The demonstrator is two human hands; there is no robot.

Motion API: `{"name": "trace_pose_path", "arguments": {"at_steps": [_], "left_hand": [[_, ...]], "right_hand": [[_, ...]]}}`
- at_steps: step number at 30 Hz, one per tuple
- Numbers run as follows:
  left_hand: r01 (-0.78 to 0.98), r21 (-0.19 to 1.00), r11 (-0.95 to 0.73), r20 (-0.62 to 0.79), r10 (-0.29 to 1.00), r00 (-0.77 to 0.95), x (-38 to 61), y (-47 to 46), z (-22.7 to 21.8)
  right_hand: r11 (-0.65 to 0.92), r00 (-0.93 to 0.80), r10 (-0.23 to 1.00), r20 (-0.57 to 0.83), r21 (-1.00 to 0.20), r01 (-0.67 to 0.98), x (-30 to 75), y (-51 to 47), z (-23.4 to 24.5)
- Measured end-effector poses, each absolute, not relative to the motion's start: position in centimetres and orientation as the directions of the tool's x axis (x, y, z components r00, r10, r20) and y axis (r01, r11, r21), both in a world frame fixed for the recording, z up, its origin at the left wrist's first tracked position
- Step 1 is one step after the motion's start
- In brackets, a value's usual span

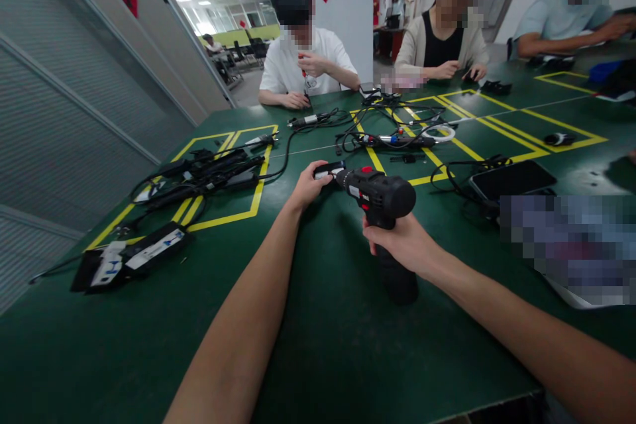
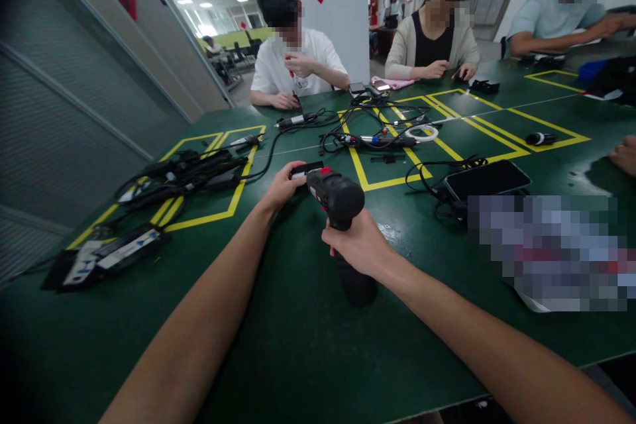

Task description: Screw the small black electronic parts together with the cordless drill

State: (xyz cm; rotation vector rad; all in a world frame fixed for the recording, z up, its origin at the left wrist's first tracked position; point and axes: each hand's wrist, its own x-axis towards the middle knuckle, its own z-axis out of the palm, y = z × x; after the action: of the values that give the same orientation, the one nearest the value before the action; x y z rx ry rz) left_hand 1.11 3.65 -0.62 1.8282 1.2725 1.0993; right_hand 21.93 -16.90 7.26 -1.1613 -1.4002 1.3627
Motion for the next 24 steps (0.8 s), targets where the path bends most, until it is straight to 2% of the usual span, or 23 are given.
{"name": "trace_pose_path", "arguments": {"at_steps": [24], "left_hand": [[0.401, 0.853, -0.334, 0.276, 0.941, 0.198, 1.09, 3.53, -0.67]], "right_hand": [[-0.028, -0.192, 0.981, -0.04, -0.997, 0.068, 21.98, -16.79, 7.44]]}}
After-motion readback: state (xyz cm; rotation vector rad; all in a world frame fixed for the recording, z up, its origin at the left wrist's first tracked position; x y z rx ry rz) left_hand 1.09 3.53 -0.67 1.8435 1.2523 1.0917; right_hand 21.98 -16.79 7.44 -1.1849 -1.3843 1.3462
